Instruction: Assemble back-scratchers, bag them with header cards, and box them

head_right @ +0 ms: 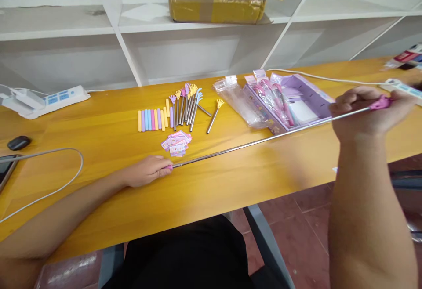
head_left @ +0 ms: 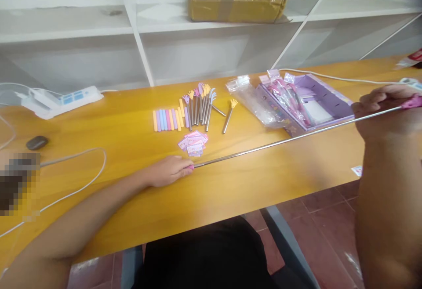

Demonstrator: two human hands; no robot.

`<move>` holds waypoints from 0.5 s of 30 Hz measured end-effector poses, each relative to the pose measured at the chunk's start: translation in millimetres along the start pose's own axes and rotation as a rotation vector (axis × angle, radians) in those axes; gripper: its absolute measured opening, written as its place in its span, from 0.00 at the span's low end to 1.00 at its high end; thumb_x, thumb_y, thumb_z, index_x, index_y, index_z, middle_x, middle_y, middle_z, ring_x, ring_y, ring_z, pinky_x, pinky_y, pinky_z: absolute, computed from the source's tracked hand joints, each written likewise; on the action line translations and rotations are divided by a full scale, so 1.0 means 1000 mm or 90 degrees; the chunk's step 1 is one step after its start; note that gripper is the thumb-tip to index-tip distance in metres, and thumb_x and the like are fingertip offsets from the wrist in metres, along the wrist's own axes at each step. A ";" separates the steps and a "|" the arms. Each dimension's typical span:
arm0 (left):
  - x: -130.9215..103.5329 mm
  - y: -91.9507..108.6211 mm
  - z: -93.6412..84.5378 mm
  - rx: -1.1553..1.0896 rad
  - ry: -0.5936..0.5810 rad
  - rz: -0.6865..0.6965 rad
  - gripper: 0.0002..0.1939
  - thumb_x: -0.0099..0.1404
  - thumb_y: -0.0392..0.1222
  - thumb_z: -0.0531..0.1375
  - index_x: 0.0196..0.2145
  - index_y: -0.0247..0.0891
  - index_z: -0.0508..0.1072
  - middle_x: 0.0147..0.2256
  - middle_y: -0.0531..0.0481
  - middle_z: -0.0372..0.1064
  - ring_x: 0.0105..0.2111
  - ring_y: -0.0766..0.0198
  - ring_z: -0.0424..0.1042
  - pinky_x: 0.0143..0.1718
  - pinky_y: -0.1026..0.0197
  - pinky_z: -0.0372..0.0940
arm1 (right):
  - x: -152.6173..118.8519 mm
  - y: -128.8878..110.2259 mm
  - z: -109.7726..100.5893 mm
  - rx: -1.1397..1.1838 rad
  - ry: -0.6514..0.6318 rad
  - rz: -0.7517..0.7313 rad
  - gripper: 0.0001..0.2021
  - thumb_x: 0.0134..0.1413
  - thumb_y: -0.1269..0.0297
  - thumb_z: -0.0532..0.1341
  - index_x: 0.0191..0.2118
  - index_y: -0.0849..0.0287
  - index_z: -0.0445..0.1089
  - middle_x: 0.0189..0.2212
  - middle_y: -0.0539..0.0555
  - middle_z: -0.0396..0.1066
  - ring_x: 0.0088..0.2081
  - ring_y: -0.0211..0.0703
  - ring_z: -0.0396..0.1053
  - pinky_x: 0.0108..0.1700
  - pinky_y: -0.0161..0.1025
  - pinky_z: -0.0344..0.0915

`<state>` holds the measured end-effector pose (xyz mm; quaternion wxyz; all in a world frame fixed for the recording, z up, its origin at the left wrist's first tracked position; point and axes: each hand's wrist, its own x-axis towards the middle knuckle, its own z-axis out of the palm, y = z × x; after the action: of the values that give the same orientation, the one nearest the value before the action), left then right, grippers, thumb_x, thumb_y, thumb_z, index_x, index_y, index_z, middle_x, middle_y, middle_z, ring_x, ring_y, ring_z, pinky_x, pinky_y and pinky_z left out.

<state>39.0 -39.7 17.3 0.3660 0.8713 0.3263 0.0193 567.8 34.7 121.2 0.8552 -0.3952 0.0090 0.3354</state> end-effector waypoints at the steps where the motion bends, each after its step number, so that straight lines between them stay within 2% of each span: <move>1: 0.001 0.000 0.000 0.003 -0.002 0.006 0.25 0.83 0.59 0.43 0.37 0.41 0.66 0.34 0.48 0.68 0.34 0.57 0.65 0.39 0.55 0.58 | 0.003 0.007 0.003 -0.063 -0.108 -0.020 0.39 0.80 0.54 0.44 0.17 0.62 0.72 0.20 0.57 0.66 0.21 0.38 0.65 0.23 0.39 0.49; 3: 0.002 -0.001 0.000 -0.007 -0.006 0.019 0.24 0.83 0.58 0.43 0.37 0.41 0.65 0.34 0.48 0.68 0.34 0.57 0.64 0.39 0.55 0.58 | 0.009 0.024 0.011 -0.173 -0.273 -0.051 0.44 0.80 0.57 0.33 0.19 0.61 0.74 0.17 0.54 0.58 0.19 0.37 0.59 0.24 0.40 0.46; 4: 0.002 -0.002 0.001 -0.023 -0.004 0.026 0.23 0.83 0.57 0.44 0.38 0.41 0.65 0.35 0.48 0.69 0.34 0.57 0.64 0.40 0.55 0.58 | 0.010 0.035 0.017 -0.202 -0.301 -0.053 0.45 0.80 0.57 0.31 0.19 0.61 0.75 0.16 0.54 0.56 0.18 0.37 0.58 0.25 0.41 0.45; 7: 0.000 -0.002 0.001 -0.099 0.014 0.032 0.21 0.83 0.56 0.45 0.38 0.41 0.65 0.34 0.50 0.69 0.33 0.60 0.66 0.40 0.57 0.60 | -0.011 0.078 0.037 -0.259 -0.387 -0.038 0.43 0.81 0.53 0.37 0.18 0.60 0.74 0.16 0.54 0.56 0.19 0.37 0.58 0.26 0.42 0.46; 8: 0.000 -0.001 0.001 -0.133 0.020 0.020 0.21 0.83 0.56 0.45 0.38 0.41 0.65 0.33 0.51 0.68 0.32 0.61 0.65 0.38 0.57 0.61 | -0.027 0.096 0.040 -0.278 -0.445 -0.033 0.41 0.80 0.49 0.41 0.17 0.59 0.73 0.16 0.53 0.56 0.19 0.37 0.59 0.26 0.42 0.47; 9: -0.001 -0.001 0.000 -0.173 0.023 0.002 0.22 0.83 0.57 0.45 0.38 0.41 0.64 0.31 0.53 0.66 0.29 0.63 0.64 0.36 0.58 0.61 | -0.048 0.114 0.041 -0.297 -0.547 -0.031 0.40 0.79 0.45 0.45 0.18 0.58 0.74 0.17 0.55 0.59 0.21 0.39 0.62 0.27 0.42 0.52; 12: -0.005 0.001 -0.001 -0.319 0.013 -0.061 0.24 0.82 0.63 0.44 0.39 0.41 0.63 0.28 0.57 0.59 0.22 0.67 0.60 0.27 0.61 0.61 | -0.130 0.172 0.022 -0.325 -0.903 -0.019 0.38 0.74 0.32 0.49 0.25 0.58 0.74 0.31 0.60 0.74 0.35 0.45 0.73 0.38 0.43 0.66; 13: -0.006 0.001 -0.001 -0.357 0.012 -0.077 0.25 0.82 0.65 0.45 0.40 0.41 0.63 0.27 0.58 0.58 0.22 0.67 0.60 0.25 0.62 0.61 | -0.158 0.189 0.011 -0.344 -0.958 0.006 0.39 0.72 0.29 0.49 0.28 0.59 0.77 0.34 0.60 0.76 0.37 0.46 0.73 0.39 0.43 0.67; 15: -0.008 0.000 -0.002 -0.387 0.017 -0.098 0.26 0.81 0.67 0.45 0.40 0.41 0.64 0.27 0.58 0.57 0.22 0.67 0.60 0.24 0.62 0.61 | -0.203 0.219 -0.015 -0.378 -1.013 0.056 0.41 0.74 0.28 0.43 0.36 0.59 0.78 0.37 0.60 0.75 0.38 0.47 0.72 0.41 0.44 0.69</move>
<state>32.3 -43.2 20.6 0.6056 0.6946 0.3753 0.0994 287.2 11.0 21.4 0.4538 -0.2490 -0.6680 0.5346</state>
